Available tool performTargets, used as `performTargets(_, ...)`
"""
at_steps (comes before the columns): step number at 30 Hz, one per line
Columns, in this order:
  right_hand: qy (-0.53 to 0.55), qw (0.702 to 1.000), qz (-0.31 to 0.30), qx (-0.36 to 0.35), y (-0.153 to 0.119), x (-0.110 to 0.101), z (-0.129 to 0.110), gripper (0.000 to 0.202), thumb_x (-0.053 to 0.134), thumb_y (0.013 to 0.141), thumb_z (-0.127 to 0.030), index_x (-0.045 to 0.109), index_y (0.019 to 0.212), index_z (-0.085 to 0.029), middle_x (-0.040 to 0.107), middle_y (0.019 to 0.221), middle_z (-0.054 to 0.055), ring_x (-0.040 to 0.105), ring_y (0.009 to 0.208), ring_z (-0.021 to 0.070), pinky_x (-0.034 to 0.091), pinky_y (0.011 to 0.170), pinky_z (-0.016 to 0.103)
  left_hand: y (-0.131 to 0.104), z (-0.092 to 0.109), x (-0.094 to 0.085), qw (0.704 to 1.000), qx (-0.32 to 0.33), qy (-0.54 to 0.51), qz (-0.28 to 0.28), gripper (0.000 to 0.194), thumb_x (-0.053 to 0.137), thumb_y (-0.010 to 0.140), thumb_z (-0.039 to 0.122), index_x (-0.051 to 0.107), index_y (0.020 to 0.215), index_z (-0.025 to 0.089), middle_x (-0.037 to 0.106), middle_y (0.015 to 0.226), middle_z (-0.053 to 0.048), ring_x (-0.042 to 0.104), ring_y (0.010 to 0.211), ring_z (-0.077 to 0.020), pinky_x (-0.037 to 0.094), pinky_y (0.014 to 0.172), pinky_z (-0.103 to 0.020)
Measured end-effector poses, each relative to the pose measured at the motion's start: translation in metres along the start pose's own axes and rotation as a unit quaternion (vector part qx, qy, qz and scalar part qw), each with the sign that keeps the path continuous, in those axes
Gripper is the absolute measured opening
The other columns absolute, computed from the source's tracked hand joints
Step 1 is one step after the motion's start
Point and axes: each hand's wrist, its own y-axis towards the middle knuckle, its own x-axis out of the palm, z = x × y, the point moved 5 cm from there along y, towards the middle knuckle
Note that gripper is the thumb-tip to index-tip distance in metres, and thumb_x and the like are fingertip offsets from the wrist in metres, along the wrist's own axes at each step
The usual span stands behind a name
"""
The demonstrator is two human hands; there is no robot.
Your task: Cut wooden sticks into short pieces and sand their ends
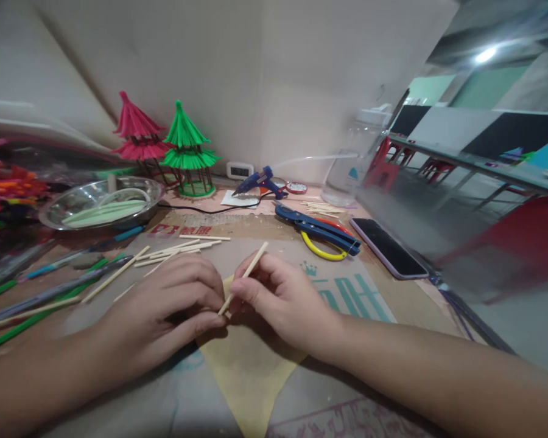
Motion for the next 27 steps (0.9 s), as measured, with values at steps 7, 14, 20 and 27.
performTargets(7, -0.132, 0.987, -0.013, -0.087, 0.0, 0.005, -0.006, 0.023, 0.064, 0.094, -0.039, 0.063, 0.081, -0.02, 0.067, 0.075, 0.0, 0.061, 0.066, 0.0111, 0.049, 0.063, 0.024, -0.001, 0.0, 0.003, 1.0, 0.0, -0.006, -0.02, 0.01, 0.059, 0.097, 0.019, 0.062, 0.087, 0.022, 0.066, 0.092, -0.001, 0.057, 0.092, -0.0178, 0.043, 0.084, -0.034)
performTargets(14, -0.149, 0.982, -0.011, -0.117, 0.001, 0.003, -0.01, 0.02, 0.061, 0.096, -0.035, 0.064, 0.083, -0.02, 0.069, 0.082, 0.002, 0.065, 0.079, 0.0141, 0.052, 0.078, 0.029, -0.001, -0.004, 0.008, 0.998, -0.018, 0.009, -0.057, 0.009, 0.058, 0.097, 0.023, 0.066, 0.093, 0.023, 0.067, 0.096, -0.002, 0.059, 0.097, -0.0206, 0.045, 0.087, -0.038)
performTargets(20, -0.072, 0.997, 0.004, -0.025, 0.005, -0.016, -0.008, 0.016, 0.057, 0.096, -0.028, 0.065, 0.109, -0.023, 0.056, 0.064, -0.006, 0.056, 0.057, 0.011, 0.05, 0.057, 0.025, -0.003, -0.009, 0.011, 0.991, -0.085, 0.051, -0.095, 0.02, 0.066, 0.092, 0.034, 0.067, 0.11, 0.025, 0.067, 0.119, -0.005, 0.058, 0.113, -0.0274, 0.044, 0.098, -0.046)
performTargets(27, -0.076, 0.997, -0.017, -0.003, 0.008, -0.023, -0.013, 0.015, 0.062, 0.094, -0.035, 0.059, 0.094, -0.021, 0.071, 0.079, 0.002, 0.069, 0.076, 0.0149, 0.054, 0.069, 0.028, -0.002, -0.009, 0.012, 0.988, -0.078, 0.055, -0.123, 0.026, 0.064, 0.09, 0.038, 0.066, 0.113, 0.024, 0.067, 0.12, -0.007, 0.06, 0.113, -0.0273, 0.045, 0.1, -0.047)
